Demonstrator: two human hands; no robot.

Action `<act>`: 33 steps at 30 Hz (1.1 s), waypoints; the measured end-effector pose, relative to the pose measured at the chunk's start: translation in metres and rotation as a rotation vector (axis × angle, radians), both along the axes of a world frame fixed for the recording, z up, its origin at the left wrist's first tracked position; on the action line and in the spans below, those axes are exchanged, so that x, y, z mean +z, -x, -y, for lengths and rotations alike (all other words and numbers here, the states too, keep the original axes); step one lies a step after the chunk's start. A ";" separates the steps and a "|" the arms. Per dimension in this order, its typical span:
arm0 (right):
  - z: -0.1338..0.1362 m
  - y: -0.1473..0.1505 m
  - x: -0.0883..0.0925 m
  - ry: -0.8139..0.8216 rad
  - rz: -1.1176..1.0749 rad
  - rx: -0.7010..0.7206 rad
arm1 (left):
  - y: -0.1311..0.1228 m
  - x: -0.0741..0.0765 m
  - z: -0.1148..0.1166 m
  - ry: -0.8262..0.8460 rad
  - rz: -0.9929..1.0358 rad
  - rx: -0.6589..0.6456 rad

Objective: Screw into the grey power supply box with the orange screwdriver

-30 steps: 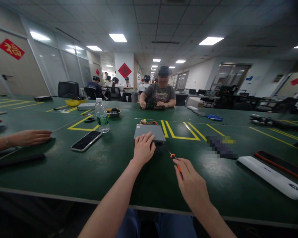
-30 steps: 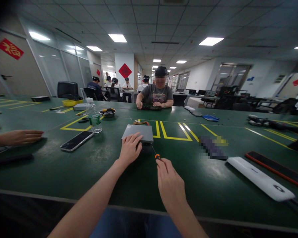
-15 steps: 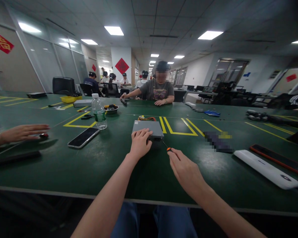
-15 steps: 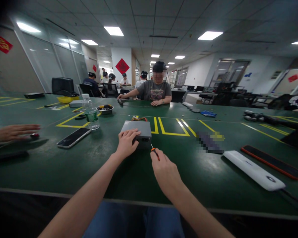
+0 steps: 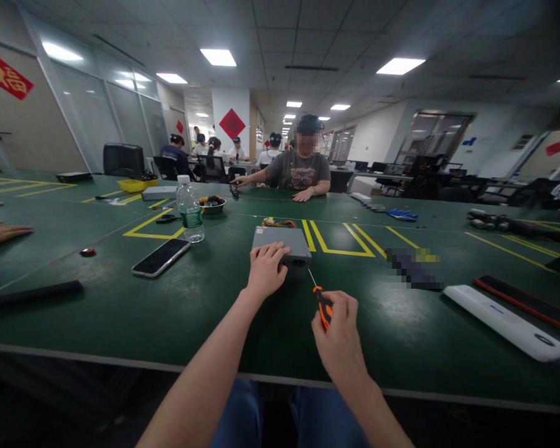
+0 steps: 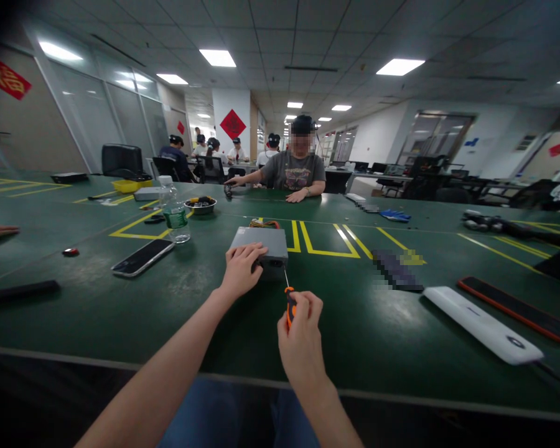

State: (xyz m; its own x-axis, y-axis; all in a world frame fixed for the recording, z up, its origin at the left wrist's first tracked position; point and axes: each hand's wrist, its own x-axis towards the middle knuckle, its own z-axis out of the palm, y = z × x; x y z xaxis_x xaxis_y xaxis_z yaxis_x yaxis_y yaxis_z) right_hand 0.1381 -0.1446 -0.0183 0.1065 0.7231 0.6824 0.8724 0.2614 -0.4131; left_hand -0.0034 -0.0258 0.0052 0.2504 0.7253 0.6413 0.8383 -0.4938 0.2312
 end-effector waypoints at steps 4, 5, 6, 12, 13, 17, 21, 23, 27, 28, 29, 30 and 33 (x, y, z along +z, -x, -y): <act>-0.001 -0.019 0.004 -0.048 0.491 -0.001 | 0.000 -0.001 0.000 -0.013 0.004 -0.011; -0.001 -0.025 0.006 -0.090 0.611 -0.026 | 0.001 -0.001 0.000 -0.011 0.007 -0.011; -0.001 -0.030 0.008 -0.120 0.707 -0.045 | 0.001 -0.001 0.000 -0.008 0.008 -0.011; -0.001 -0.032 0.027 -0.103 0.983 -0.054 | 0.001 -0.002 -0.001 -0.020 0.016 -0.003; -0.002 -0.028 0.029 -0.066 1.006 -0.048 | 0.001 -0.002 -0.001 -0.024 0.014 -0.004; -0.005 -0.014 0.028 0.094 0.946 -0.047 | 0.002 -0.004 -0.002 -0.031 0.011 -0.005; -0.009 -0.014 0.027 0.237 0.496 0.006 | 0.001 -0.005 -0.003 -0.045 0.017 -0.005; -0.009 -0.015 0.027 0.242 0.166 0.085 | 0.001 -0.005 -0.003 -0.046 0.017 -0.005; -0.008 -0.006 0.018 0.319 -0.712 0.264 | 0.000 -0.004 -0.002 -0.042 0.016 -0.004; -0.008 -0.002 0.015 0.322 -0.976 0.274 | 0.000 -0.004 -0.001 -0.038 0.015 -0.001; -0.009 0.001 0.012 0.315 -1.037 0.279 | 0.000 -0.003 -0.001 -0.035 0.013 0.002; -0.009 0.004 0.009 0.310 -1.114 0.288 | 0.000 -0.003 -0.001 -0.033 0.011 0.002; -0.011 0.003 0.007 0.265 -1.011 0.229 | 0.000 -0.003 -0.001 -0.034 0.006 -0.001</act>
State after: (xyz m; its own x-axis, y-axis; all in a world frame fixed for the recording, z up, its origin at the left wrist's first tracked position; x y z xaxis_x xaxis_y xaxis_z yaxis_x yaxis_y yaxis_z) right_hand 0.1347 -0.1334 -0.0111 0.3781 0.9097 0.1715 0.0345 0.1713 -0.9846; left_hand -0.0039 -0.0246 0.0020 0.2467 0.7032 0.6669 0.8367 -0.5018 0.2196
